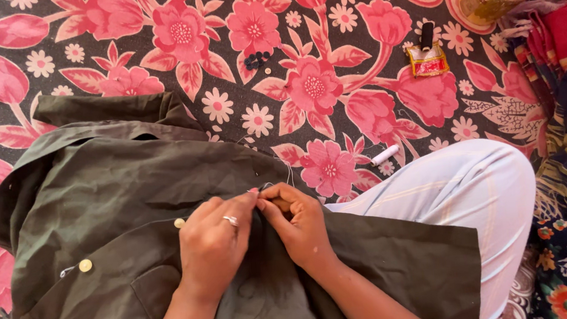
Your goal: The person sits on a floral mat with a green shirt across their lap and sews a button onto it using a needle and thread. They push the needle through the shirt and button repeatedly, pull the thread taut, and tie off the thread at the end.
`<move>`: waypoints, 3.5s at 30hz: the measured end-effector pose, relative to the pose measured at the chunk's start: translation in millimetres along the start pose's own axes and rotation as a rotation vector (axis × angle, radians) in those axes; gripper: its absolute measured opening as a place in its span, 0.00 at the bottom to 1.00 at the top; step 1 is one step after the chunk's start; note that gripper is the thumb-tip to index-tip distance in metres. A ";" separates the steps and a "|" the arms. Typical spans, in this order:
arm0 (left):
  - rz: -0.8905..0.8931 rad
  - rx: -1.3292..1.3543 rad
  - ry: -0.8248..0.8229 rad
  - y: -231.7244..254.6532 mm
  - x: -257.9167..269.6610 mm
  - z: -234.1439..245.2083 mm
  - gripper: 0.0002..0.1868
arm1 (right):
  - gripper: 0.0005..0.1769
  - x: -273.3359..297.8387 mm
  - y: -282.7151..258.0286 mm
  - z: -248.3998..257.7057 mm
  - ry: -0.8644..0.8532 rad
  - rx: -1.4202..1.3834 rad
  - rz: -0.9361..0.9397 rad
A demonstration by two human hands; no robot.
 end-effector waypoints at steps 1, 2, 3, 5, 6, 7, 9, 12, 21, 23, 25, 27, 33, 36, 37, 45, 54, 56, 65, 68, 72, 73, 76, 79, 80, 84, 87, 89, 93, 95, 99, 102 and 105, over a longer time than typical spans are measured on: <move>0.081 0.016 0.040 -6.7 -1.1 1.7 0.12 | 0.05 -2.0 0.3 -1.8 -0.017 -0.014 -0.015; 0.163 0.032 0.079 -13.4 -1.6 3.2 0.11 | 0.07 -3.4 2.6 -5.3 -0.057 -0.039 -0.065; 0.247 0.049 0.116 -19.8 -0.5 5.1 0.11 | 0.10 -3.2 4.6 -8.5 -0.097 -0.063 -0.119; 0.301 0.064 0.151 -28.0 -1.1 7.8 0.11 | 0.15 -0.8 4.6 -13.0 -0.173 -0.075 -0.184; 0.329 0.071 0.169 -32.2 -1.2 9.3 0.11 | 0.19 2.0 2.8 -13.0 -0.210 -0.062 -0.196; 0.342 0.082 0.165 -34.3 -1.2 8.9 0.10 | 0.23 2.9 1.1 -14.0 -0.249 -0.050 -0.207; 0.369 0.103 0.156 -37.8 -0.7 8.1 0.10 | 0.23 -0.9 -2.4 -12.6 -0.258 -0.069 -0.220; 0.382 0.166 0.145 -38.8 -1.8 6.3 0.10 | 0.18 -4.0 -8.5 -9.6 -0.280 -0.114 -0.197; 0.425 0.293 0.069 -41.2 -0.8 -2.4 0.12 | 0.06 2.3 -12.9 -6.6 -0.171 0.032 0.049; 0.443 0.286 0.038 -42.9 2.0 -5.4 0.10 | 0.06 2.0 -14.0 -6.0 -0.144 0.042 0.079; 0.459 0.288 0.009 -43.8 4.6 -9.7 0.10 | 0.05 0.5 -18.2 -5.3 -0.123 -0.007 0.123; 0.476 0.297 -0.017 -44.7 6.7 -13.0 0.10 | 0.04 -3.0 -19.0 -3.5 -0.084 -0.012 0.126; 0.476 0.320 0.016 -43.7 5.3 -9.7 0.10 | 0.05 -3.5 -32.4 -1.7 -0.079 0.199 0.171; 0.451 0.280 0.072 -42.7 3.7 -3.0 0.08 | 0.11 5.2 -49.5 -6.0 -0.109 0.402 0.257; 0.481 0.234 0.105 -45.7 5.4 0.0 0.07 | 0.13 9.7 -55.1 -7.0 -0.121 0.465 0.269; 0.589 0.108 0.254 -66.7 9.7 11.7 0.05 | 0.09 43.3 -146.4 1.6 -0.226 0.887 0.816; 0.691 0.155 0.259 -74.6 16.2 10.0 0.05 | 0.10 104.1 -216.2 -21.8 -0.486 0.767 1.147; 0.734 0.136 0.240 -75.1 17.8 9.9 0.06 | 0.10 103.8 -238.1 -17.4 -0.391 0.768 1.213; 0.446 0.380 0.073 -43.0 1.5 2.4 0.09 | 0.06 -13.6 -160.4 21.9 0.037 0.655 0.738; 0.449 0.404 -0.021 -40.3 6.9 -8.5 0.12 | 0.13 -56.0 -60.1 14.0 -0.191 0.362 0.152; 0.429 0.414 -0.077 -42.6 11.6 -15.7 0.13 | 0.13 -46.5 23.9 7.8 -0.363 0.090 -0.373; 0.419 0.426 -0.077 -43.0 10.8 -17.2 0.13 | 0.11 -46.0 28.5 7.2 -0.397 0.098 -0.357; 0.420 0.449 -0.084 -42.4 10.3 -23.1 0.13 | 0.09 -42.4 25.5 1.2 -0.536 -0.070 -0.344; 0.461 0.427 -0.108 -45.2 12.9 -25.7 0.12 | 0.09 -39.9 19.5 -3.3 -0.571 -0.152 -0.324; 0.465 0.419 -0.117 -46.1 13.0 -26.0 0.12 | 0.09 -41.1 18.3 -3.7 -0.522 -0.186 -0.309; 0.497 0.430 -0.118 -48.5 12.6 -30.1 0.14 | 0.09 -48.0 23.3 1.1 -0.329 -0.280 -0.318; 0.478 0.394 -0.126 -47.4 11.3 -32.7 0.13 | 0.08 -52.7 33.3 5.1 -0.207 -0.315 -0.339; 0.493 0.390 -0.116 -47.8 10.5 -34.0 0.12 | 0.08 -53.9 41.0 9.1 -0.148 -0.326 -0.357; 0.457 0.393 -0.102 -46.9 9.4 -33.0 0.11 | 0.09 -60.6 63.3 19.6 -0.025 -0.362 -0.449; 0.566 0.523 -0.105 -50.5 15.7 -30.2 0.12 | 0.07 -83.1 65.7 36.6 0.092 -0.457 -0.442; 0.555 0.466 -0.040 -55.7 15.3 -17.5 0.07 | 0.07 -134.9 33.8 110.8 0.251 -0.518 -0.347; 0.614 0.396 0.028 -62.3 12.8 -15.3 0.05 | 0.06 -135.1 2.0 126.2 0.081 -0.231 -0.273; 0.655 0.381 0.115 -66.3 9.2 -7.4 0.03 | 0.08 -114.5 -21.1 115.2 -0.283 0.150 -0.259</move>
Point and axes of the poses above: each hand's wrist, its own x-axis away from the middle knuckle, its own z-axis out of the back of the hand, y = z × x, the point moved 8 cm from there along -x, towards the middle knuckle, and after that the axes turned 15 degrees about y, right-handed, at the moved point
